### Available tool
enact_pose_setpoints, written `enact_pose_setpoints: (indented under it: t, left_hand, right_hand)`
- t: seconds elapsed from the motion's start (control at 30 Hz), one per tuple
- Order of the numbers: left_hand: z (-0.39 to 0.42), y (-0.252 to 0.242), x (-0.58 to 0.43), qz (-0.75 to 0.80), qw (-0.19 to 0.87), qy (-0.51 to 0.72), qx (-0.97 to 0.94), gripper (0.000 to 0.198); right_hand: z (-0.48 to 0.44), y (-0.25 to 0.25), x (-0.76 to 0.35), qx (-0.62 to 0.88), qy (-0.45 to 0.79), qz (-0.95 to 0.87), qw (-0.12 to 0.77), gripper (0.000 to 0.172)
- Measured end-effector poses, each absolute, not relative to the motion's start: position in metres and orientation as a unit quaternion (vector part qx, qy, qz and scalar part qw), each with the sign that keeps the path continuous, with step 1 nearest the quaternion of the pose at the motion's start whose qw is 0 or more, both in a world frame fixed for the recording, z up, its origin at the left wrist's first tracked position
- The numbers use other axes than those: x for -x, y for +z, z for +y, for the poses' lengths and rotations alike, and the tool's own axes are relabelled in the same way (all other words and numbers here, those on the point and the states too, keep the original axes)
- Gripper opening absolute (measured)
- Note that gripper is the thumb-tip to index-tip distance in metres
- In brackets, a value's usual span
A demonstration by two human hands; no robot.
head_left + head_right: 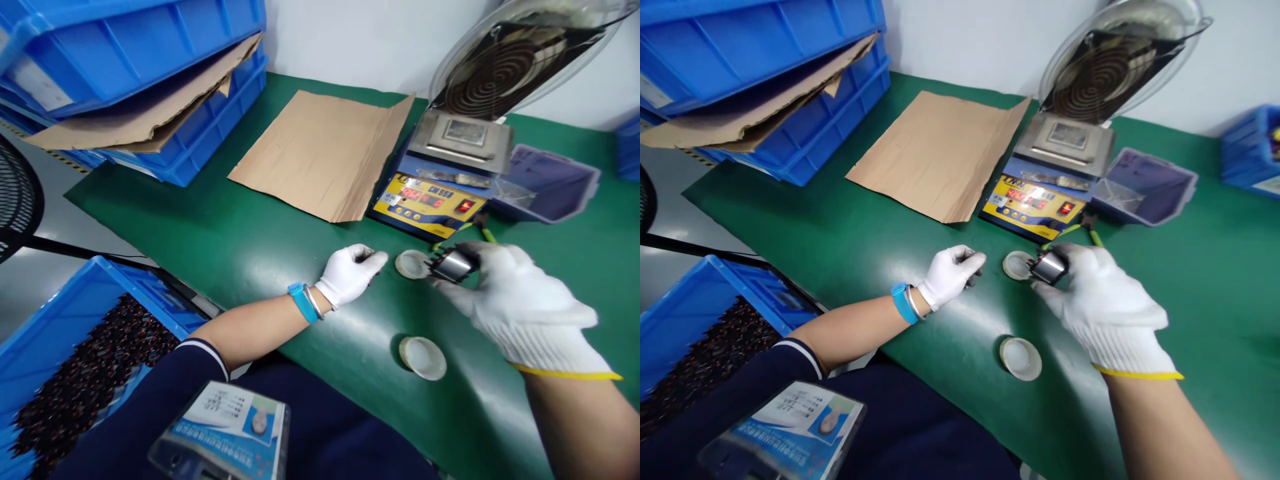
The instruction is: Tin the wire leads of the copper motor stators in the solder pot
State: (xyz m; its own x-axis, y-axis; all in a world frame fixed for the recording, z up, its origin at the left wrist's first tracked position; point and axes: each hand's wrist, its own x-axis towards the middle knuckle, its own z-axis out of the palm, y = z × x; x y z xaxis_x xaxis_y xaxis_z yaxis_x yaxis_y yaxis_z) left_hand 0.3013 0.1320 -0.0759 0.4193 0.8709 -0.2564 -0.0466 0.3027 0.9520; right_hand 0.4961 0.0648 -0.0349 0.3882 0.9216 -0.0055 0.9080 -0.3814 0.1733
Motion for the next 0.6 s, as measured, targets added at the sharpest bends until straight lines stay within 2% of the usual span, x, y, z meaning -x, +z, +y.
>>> enact_pose_setpoints:
  t: [0.1,0.23,0.3,0.5,0.6]
  left_hand:
    - [0.132,-0.077,-0.302,0.42,0.685,0.332,-0.493,0.028]
    - [0.132,-0.08,-0.302,0.412,0.678,0.341,-0.504,0.03]
    - [0.133,-0.082,-0.303,0.409,0.682,0.342,-0.501,0.03]
    - [0.132,-0.086,-0.304,0.409,0.688,0.332,-0.499,0.031]
    - [0.129,-0.086,-0.306,0.407,0.681,0.33,-0.512,0.029]
  right_hand:
    - [0.06,-0.031,-0.5,-0.804,0.123,0.581,0.037,0.062]
    - [0.072,-0.021,-0.491,-0.742,0.146,0.633,0.165,0.04]
    - [0.082,-0.019,-0.482,-0.747,0.122,0.618,0.211,0.038]
    - [0.089,-0.023,-0.474,-0.747,0.114,0.621,0.207,0.04]
    - [0.094,-0.005,-0.481,-0.755,0.145,0.61,0.193,0.043]
